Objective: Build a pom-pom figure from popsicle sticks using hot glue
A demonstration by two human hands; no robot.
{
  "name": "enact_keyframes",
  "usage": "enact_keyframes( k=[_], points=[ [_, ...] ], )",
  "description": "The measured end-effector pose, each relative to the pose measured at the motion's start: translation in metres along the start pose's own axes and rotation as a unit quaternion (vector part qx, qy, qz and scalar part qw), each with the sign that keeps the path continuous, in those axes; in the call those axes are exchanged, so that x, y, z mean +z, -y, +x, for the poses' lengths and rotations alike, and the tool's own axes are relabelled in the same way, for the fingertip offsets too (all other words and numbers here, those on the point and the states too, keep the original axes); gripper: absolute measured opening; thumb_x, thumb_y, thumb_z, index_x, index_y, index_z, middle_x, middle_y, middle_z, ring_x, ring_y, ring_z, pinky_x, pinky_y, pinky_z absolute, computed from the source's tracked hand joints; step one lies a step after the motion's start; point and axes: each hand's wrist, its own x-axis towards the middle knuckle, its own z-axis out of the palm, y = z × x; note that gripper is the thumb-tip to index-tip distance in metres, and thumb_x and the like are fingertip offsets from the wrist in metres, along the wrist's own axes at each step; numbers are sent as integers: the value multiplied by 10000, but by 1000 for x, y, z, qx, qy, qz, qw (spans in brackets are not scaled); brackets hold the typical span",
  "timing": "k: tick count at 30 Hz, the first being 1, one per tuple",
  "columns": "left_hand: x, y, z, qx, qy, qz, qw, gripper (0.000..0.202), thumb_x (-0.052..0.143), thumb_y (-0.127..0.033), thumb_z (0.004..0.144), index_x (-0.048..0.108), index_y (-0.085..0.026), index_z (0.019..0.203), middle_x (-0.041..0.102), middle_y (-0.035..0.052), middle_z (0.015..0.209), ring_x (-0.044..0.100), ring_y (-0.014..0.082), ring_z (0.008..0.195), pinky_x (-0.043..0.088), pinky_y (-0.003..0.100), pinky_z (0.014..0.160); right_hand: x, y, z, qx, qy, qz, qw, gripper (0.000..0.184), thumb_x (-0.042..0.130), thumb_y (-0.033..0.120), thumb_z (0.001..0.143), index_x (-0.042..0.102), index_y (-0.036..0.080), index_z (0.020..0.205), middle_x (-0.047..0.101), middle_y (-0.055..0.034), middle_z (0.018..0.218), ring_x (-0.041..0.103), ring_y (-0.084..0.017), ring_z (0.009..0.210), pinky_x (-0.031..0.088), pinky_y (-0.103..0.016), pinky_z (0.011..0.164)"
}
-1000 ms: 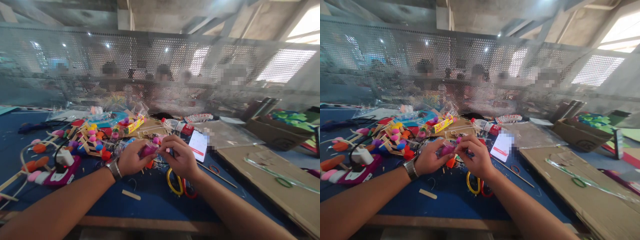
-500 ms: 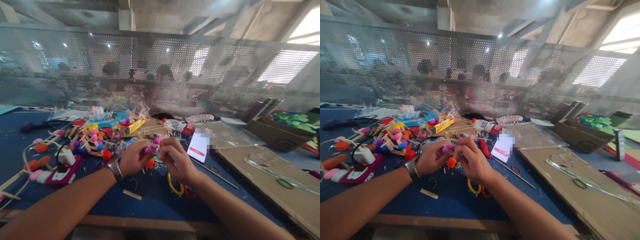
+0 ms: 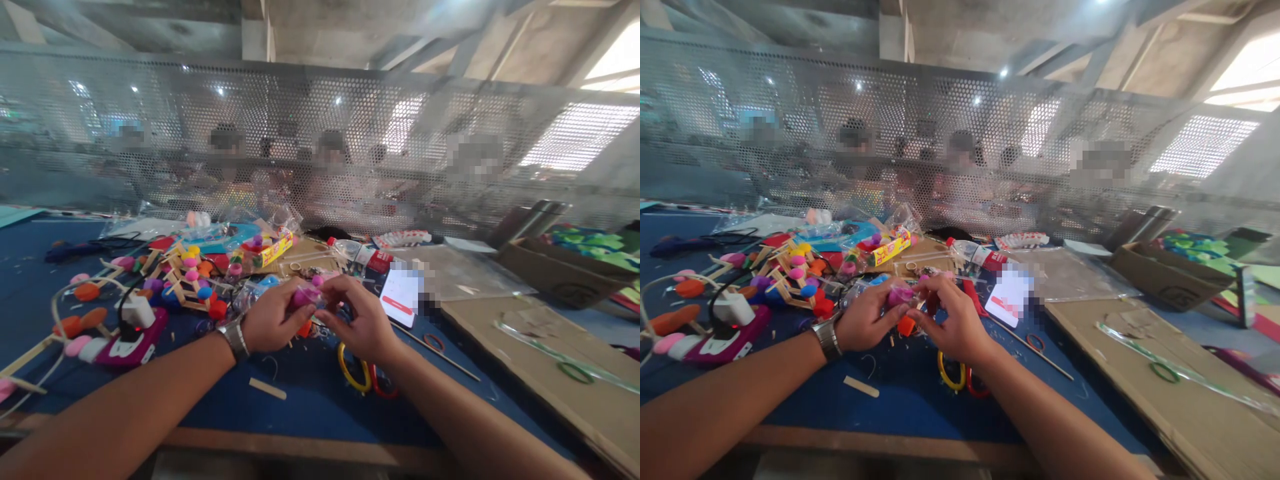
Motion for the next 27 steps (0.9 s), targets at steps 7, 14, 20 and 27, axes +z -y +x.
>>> enact_keyframes(
  k=[7, 14, 20, 27],
  points=[
    [-1, -1, -3, 27, 16, -19, 999, 268, 387, -347, 998, 576, -182, 1090, 684, 106, 1026, 624, 237, 943, 481, 364, 876, 0, -2, 2, 102, -16, 78, 992, 254, 709, 464, 877, 606, 232, 860, 590, 4, 691, 526, -148, 571, 430, -283, 538],
    [1, 3, 1, 40, 6, -14, 999, 414, 369, -487, 1031, 629, -173, 957, 692, 93, 937, 633, 234, 896, 471, 336, 825, -5, 4, 6, 112, -47, 114, 986, 334, 670, 536, 893, 587, 229, 791, 543, 10, 652, 480, -142, 538, 386, -282, 507],
    [0, 3, 1, 49, -20, 50, 997, 519, 291, -505, 1056, 553, -195, 732, 598, 33, 706, 551, 176, 697, 407, 293, 695, -5, 1, 7, 66, 19, 60, 996, 336, 637, 483, 929, 648, 212, 730, 557, 6, 625, 470, -139, 546, 365, -271, 523],
    [1, 3, 1, 86, -42, 54, 994, 515, 307, -493, 1063, 489, -195, 684, 517, 0, 645, 463, 143, 604, 353, 273, 600, -4, -2, 7, 13, 52, 9, 999, 500, 541, 547, 978, 657, 184, 654, 590, 1, 580, 486, -123, 512, 386, -256, 529]
  ],
)
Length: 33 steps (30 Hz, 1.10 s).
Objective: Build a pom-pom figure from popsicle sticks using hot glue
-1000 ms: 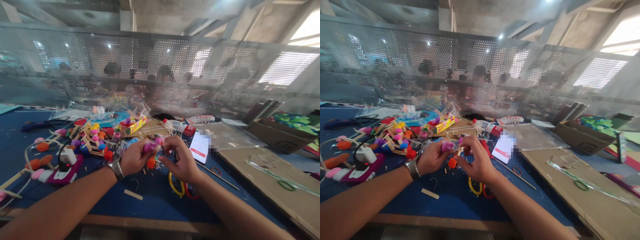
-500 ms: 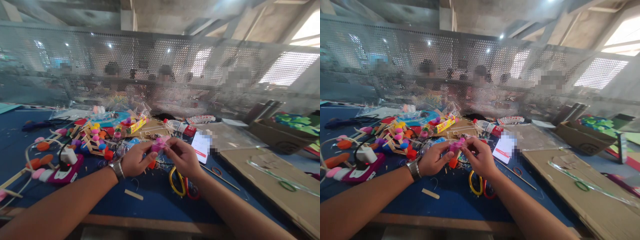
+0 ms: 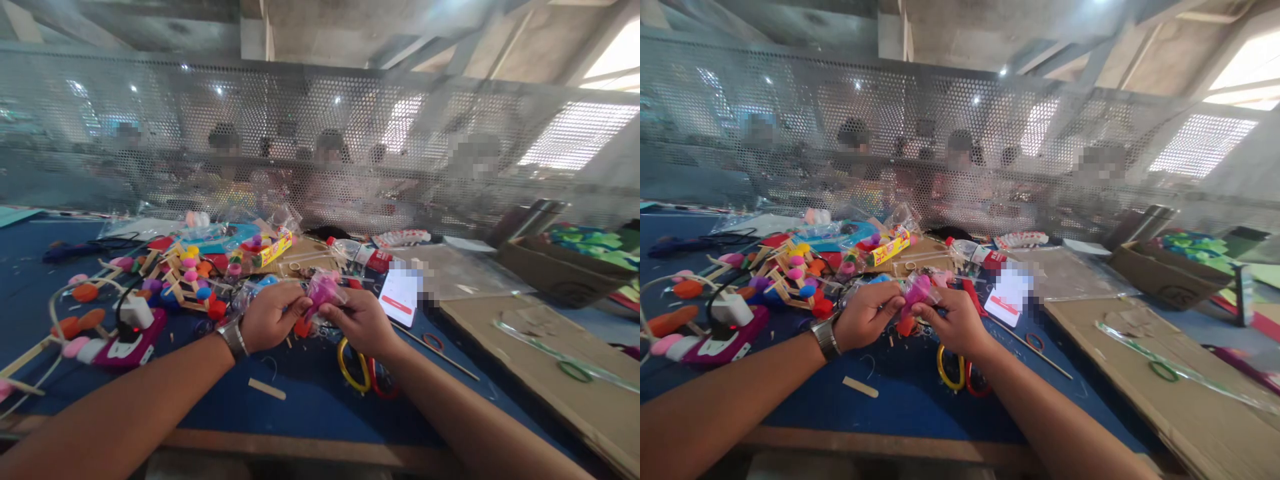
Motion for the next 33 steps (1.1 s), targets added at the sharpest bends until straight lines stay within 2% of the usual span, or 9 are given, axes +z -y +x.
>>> enact_keyframes(
  k=[5, 10, 13, 18, 22, 24, 27, 30, 33],
  points=[
    [1, 1, -1, 14, 17, -42, 999, 501, 308, -494, 1064, 516, -188, 725, 561, 13, 689, 498, 141, 631, 381, 262, 614, 3, 0, 0, -7, 5, -9, 1000, 546, 515, 592, 975, 667, 177, 655, 584, -3, 558, 494, -118, 487, 380, -246, 494],
    [1, 4, -2, 25, 69, -58, 996, 517, 279, -512, 1061, 571, -179, 796, 618, 48, 768, 560, 166, 715, 429, 278, 682, 5, 0, -2, -31, 20, -17, 999, 514, 532, 542, 987, 692, 191, 647, 637, -9, 598, 546, -124, 528, 421, -240, 530],
    [2, 6, -2, 26, 77, -53, 995, 539, 255, -528, 1060, 566, -180, 790, 618, 51, 766, 556, 165, 710, 426, 276, 674, 6, 0, -2, -43, 18, -17, 999, 515, 543, 543, 981, 683, 188, 635, 639, -2, 595, 538, -115, 517, 419, -231, 523],
    [-1, 4, 0, 43, 41, -24, 998, 523, 273, -507, 1064, 521, -191, 730, 566, 21, 687, 514, 155, 659, 390, 272, 640, 3, -1, -1, -40, 21, -26, 999, 563, 502, 600, 977, 687, 183, 648, 646, -12, 586, 556, -120, 504, 406, -233, 498],
    [-3, 1, 1, 4, -30, -6, 1000, 465, 320, -421, 1068, 442, -200, 678, 481, -12, 627, 442, 134, 583, 337, 268, 580, -2, -2, 1, -42, 10, -48, 998, 556, 473, 595, 992, 697, 183, 694, 652, -19, 587, 569, -127, 513, 416, -236, 510],
    [-3, 0, 1, -12, -36, -7, 999, 449, 331, -400, 1064, 429, -203, 674, 472, -16, 618, 437, 133, 576, 332, 268, 572, -4, -2, 2, -48, 6, -55, 997, 549, 463, 572, 1005, 680, 185, 681, 654, -22, 592, 573, -128, 521, 427, -236, 522],
    [0, -1, 0, -14, -6, -30, 999, 425, 339, -392, 1059, 482, -197, 710, 536, 2, 655, 495, 141, 615, 378, 263, 604, -4, -1, 2, -61, 15, -63, 996, 554, 439, 559, 1019, 678, 189, 683, 668, -27, 601, 587, -129, 527, 439, -236, 529],
    [1, 1, -1, 13, 54, -66, 996, 400, 343, -385, 1059, 560, -184, 790, 618, 27, 724, 560, 145, 654, 419, 257, 634, -1, 0, 1, -79, 35, -70, 994, 552, 445, 570, 1011, 706, 192, 705, 684, -28, 619, 605, -131, 545, 452, -235, 542],
    [2, 4, -2, 44, 72, -53, 995, 416, 329, -391, 1064, 576, -179, 806, 637, 39, 731, 571, 151, 659, 414, 260, 625, 0, 1, 0, -99, 42, -65, 992, 485, 492, 529, 1006, 738, 205, 743, 705, -24, 653, 628, -131, 574, 466, -228, 562]
  ],
)
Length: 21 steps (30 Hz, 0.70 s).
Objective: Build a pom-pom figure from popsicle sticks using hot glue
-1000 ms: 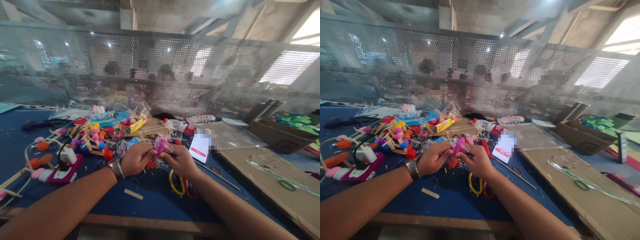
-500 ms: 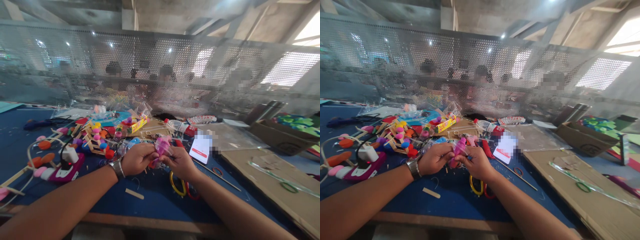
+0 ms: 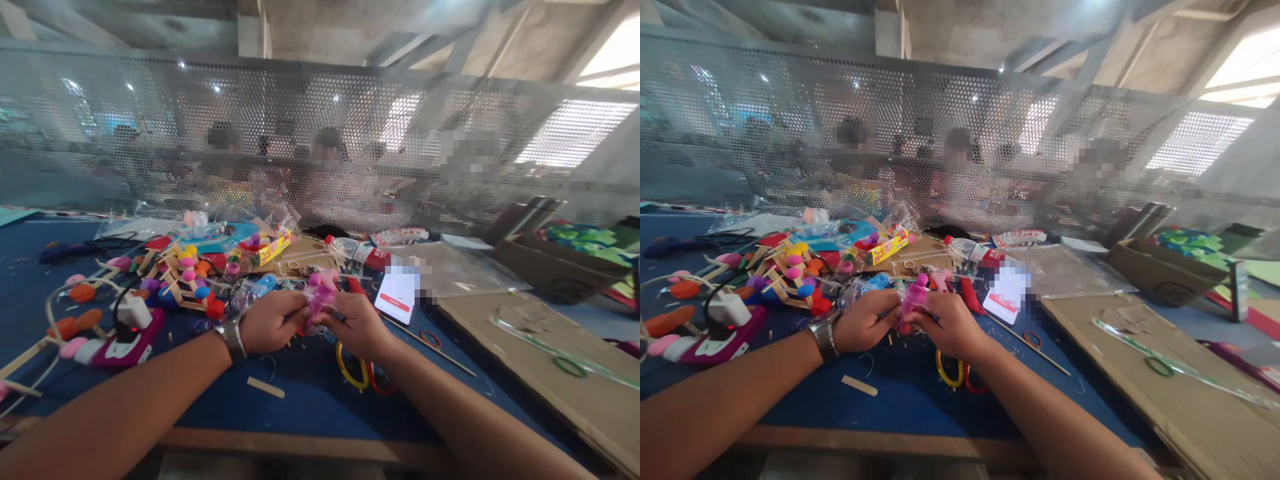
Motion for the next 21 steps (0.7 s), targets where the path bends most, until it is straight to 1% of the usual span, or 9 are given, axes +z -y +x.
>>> enact_keyframes(
  k=[3, 4, 8, 10, 12, 15, 17, 19, 21],
  points=[
    [-1, 2, 0, 18, 1, 39, 999, 448, 309, -418, 1065, 578, -182, 796, 634, 45, 723, 563, 162, 671, 406, 273, 632, 0, 0, 1, -13, 7, 5, 1000, 447, 502, 494, 1013, 760, 213, 780, 735, -29, 693, 661, -135, 609, 482, -222, 587],
    [-1, 2, 0, 17, -6, 46, 999, 458, 305, -424, 1065, 571, -185, 779, 622, 40, 708, 551, 161, 661, 399, 275, 627, -1, -1, 1, -11, 10, 0, 1000, 449, 498, 495, 1015, 765, 213, 790, 744, -33, 704, 671, -137, 618, 486, -223, 594],
    [-4, 0, 1, -29, -85, 55, 994, 448, 335, -400, 1061, 478, -196, 690, 528, 6, 634, 474, 141, 594, 350, 273, 578, -4, -5, 0, -1, -14, -47, 999, 482, 488, 517, 1013, 776, 202, 788, 735, -47, 661, 659, -147, 576, 467, -234, 559],
    [-5, -1, 1, -46, -108, 53, 992, 429, 357, -370, 1057, 445, -199, 673, 493, -7, 616, 449, 136, 578, 342, 270, 569, -6, -7, 0, 1, -27, -59, 998, 487, 496, 525, 1007, 776, 199, 778, 718, -46, 627, 638, -148, 550, 454, -238, 540],
    [-5, -2, 1, -37, -91, 44, 994, 406, 368, -354, 1053, 476, -196, 695, 517, -2, 637, 476, 140, 597, 368, 266, 588, -6, -6, 0, 9, -20, -49, 999, 477, 506, 529, 1002, 780, 206, 781, 724, -47, 640, 639, -151, 552, 461, -244, 545],
    [-2, 0, 0, -8, -25, 10, 1000, 360, 355, -339, 1053, 580, -189, 815, 628, 35, 755, 585, 166, 704, 447, 273, 681, -4, -4, 1, 15, 7, -13, 1000, 449, 516, 523, 998, 792, 223, 810, 748, -52, 690, 677, -167, 601, 502, -257, 591],
    [-1, 1, 0, 1, 9, -1, 1000, 339, 348, -336, 1053, 615, -189, 905, 675, 59, 835, 628, 186, 777, 478, 289, 738, -2, -3, 0, 16, 17, 7, 1000, 424, 525, 521, 993, 799, 235, 843, 754, -56, 705, 702, -187, 649, 529, -272, 630],
    [0, 2, 0, 3, 20, 10, 1000, 329, 350, -346, 1050, 624, -189, 956, 692, 76, 877, 639, 203, 815, 488, 306, 760, -1, -3, 0, 18, 16, 15, 1000, 400, 541, 525, 983, 800, 242, 866, 753, -60, 707, 716, -205, 687, 540, -283, 649],
    [-2, 2, 0, 7, 14, 23, 1000, 345, 341, -364, 1052, 623, -189, 959, 695, 88, 902, 634, 213, 843, 486, 319, 777, 0, -4, -1, 22, 15, 15, 1000, 401, 543, 519, 984, 792, 238, 843, 752, -61, 713, 715, -202, 684, 534, -279, 648]
  ],
)
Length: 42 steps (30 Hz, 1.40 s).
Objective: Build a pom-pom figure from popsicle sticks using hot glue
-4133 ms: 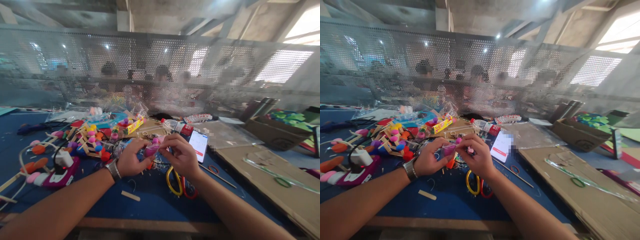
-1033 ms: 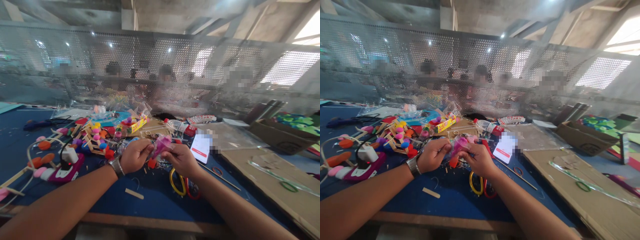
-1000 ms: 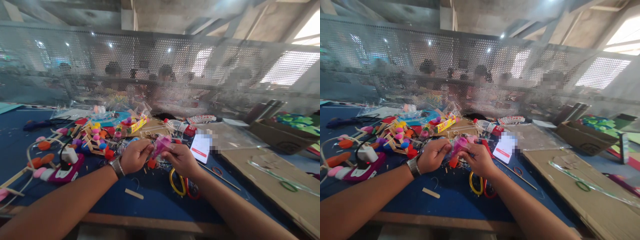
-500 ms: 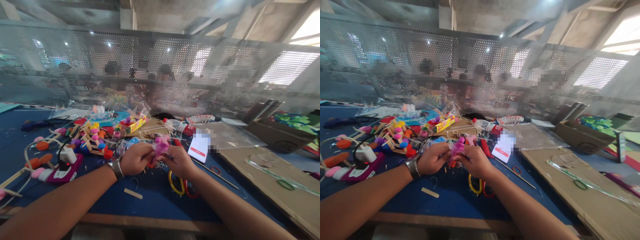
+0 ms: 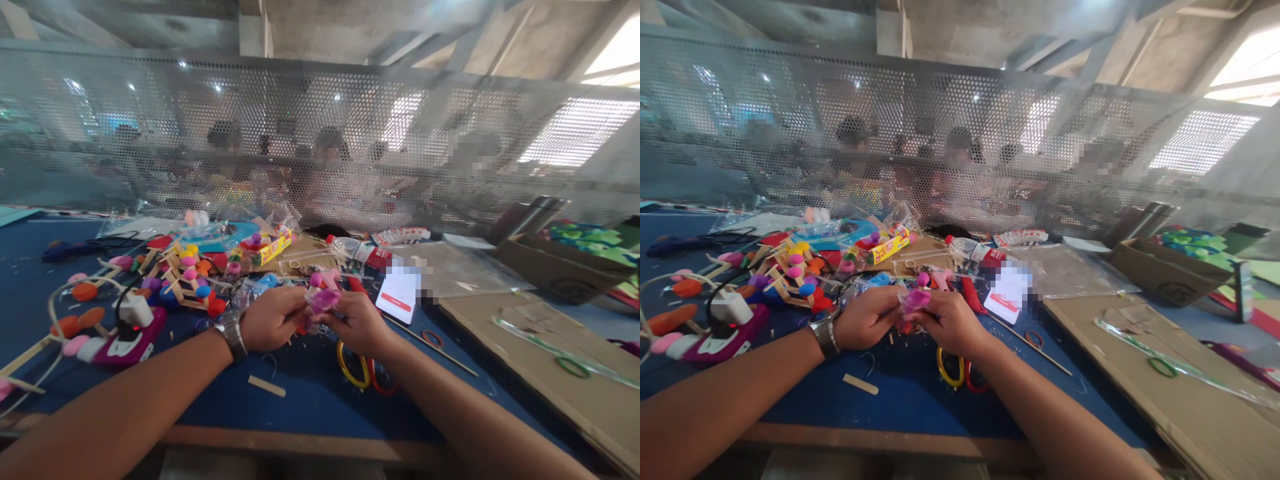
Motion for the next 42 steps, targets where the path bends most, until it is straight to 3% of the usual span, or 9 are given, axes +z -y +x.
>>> enact_keyframes(
  k=[3, 7, 12, 14, 16, 19, 24, 30, 42],
  points=[
    [-3, -3, 0, -12, -24, -12, 1000, 434, 280, -432, 1061, 603, -181, 916, 670, 89, 885, 611, 207, 824, 475, 322, 771, -1, -1, 0, 6, -4, -20, 1000, 444, 521, 520, 997, 768, 215, 787, 743, -60, 701, 686, -177, 625, 496, -260, 603],
    [-3, -5, -1, -36, -16, -17, 999, 446, 382, -563, 1011, 575, -177, 896, 631, 67, 823, 569, 201, 755, 446, 316, 703, -4, -2, 0, 13, -12, -53, 998, 489, 510, 569, 986, 731, 195, 763, 711, -54, 659, 638, -163, 571, 440, -252, 545],
    [-1, -4, 0, -66, -62, -20, 996, 318, 395, -388, 1027, 514, -196, 803, 571, 29, 770, 523, 173, 724, 424, 298, 700, -5, -4, -1, 38, -8, -60, 997, 565, 504, 650, 953, 639, 181, 668, 645, -44, 613, 582, -142, 534, 408, -249, 517],
    [-2, -4, 1, -56, -76, -15, 995, 272, 398, -326, 1012, 505, -199, 797, 567, 27, 776, 516, 169, 722, 426, 296, 696, -6, -4, -3, 66, -27, -38, 997, 554, 520, 694, 921, 636, 177, 759, 632, -37, 647, 566, -143, 547, 424, -254, 520],
    [-3, -4, 2, -42, -76, -12, 996, 249, 421, -278, 988, 503, -202, 766, 569, 20, 755, 510, 160, 700, 422, 290, 683, -7, -3, -4, 94, -56, 8, 994, 570, 536, 716, 899, 644, 164, 988, 667, -52, 759, 600, -154, 598, 473, -259, 544],
    [-3, -4, 2, -33, -74, -12, 997, 246, 483, -245, 946, 492, -204, 703, 571, 1, 703, 504, 143, 659, 415, 275, 663, -8, -1, -3, 98, -67, 38, 992, 588, 617, 657, 887, 619, 160, 1201, 728, -102, 935, 682, -182, 718, 535, -269, 608],
    [-1, -2, 2, -41, -96, -17, 994, 197, 575, -218, 870, 489, -204, 694, 618, 5, 742, 546, 137, 683, 438, 256, 658, -9, 1, -1, 79, -48, -1, 996, 369, 689, 505, 899, 737, 189, 1084, 788, -97, 915, 724, -196, 756, 554, -267, 622],
    [-1, 0, 2, -39, -121, -26, 992, 170, 612, -141, 795, 478, -206, 714, 624, 3, 758, 561, 132, 692, 453, 246, 665, -8, -3, -2, 84, -70, 35, 993, 337, 703, 466, 899, 762, 182, 1070, 803, -93, 909, 724, -186, 720, 576, -277, 636],
    [-7, 0, 6, -27, -129, -10, 991, 186, 563, -131, 788, 430, -215, 689, 568, -1, 718, 533, 149, 689, 442, 280, 675, -10, -1, 0, 112, -119, 46, 985, 188, 701, 371, 889, 814, 227, 934, 808, -81, 856, 733, -218, 749, 582, -337, 671]
  ],
)
